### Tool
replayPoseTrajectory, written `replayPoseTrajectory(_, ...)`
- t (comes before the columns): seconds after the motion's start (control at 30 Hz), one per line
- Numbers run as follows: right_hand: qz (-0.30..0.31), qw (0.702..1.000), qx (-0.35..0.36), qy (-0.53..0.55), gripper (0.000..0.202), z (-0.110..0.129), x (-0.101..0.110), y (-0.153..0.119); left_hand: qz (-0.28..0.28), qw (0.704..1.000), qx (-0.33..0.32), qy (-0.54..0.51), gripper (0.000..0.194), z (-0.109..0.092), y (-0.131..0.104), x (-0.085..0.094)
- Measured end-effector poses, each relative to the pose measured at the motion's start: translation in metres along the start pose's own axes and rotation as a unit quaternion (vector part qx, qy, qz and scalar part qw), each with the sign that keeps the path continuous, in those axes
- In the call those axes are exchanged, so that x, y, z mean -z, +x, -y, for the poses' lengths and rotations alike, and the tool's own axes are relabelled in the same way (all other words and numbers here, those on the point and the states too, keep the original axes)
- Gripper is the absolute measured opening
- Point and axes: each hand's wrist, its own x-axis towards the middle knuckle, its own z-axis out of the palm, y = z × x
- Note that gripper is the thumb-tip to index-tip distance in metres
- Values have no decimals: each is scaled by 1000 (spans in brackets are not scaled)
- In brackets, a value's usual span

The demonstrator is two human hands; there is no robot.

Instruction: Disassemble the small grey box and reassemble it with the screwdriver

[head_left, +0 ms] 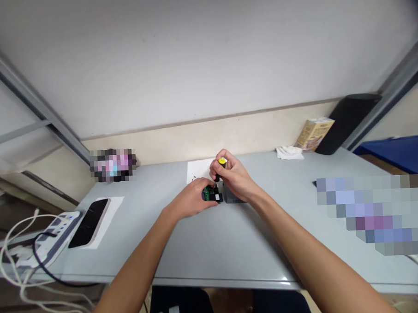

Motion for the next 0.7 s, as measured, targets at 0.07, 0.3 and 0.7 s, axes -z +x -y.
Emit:
replayPoseTrajectory(0.07,-20,1000,10,-7,40,-2,-1,2,-3,1000,-7,-6,43,0,0,0)
replayPoseTrajectory(0.3,-49,998,-12,27,39,1,0,3,8,1000,11,8,63,4,0,1)
replayPoseTrajectory(0.7,-30,999,14,7,51,6,-6,0,-1,1000,7,-14,54,0,1,2)
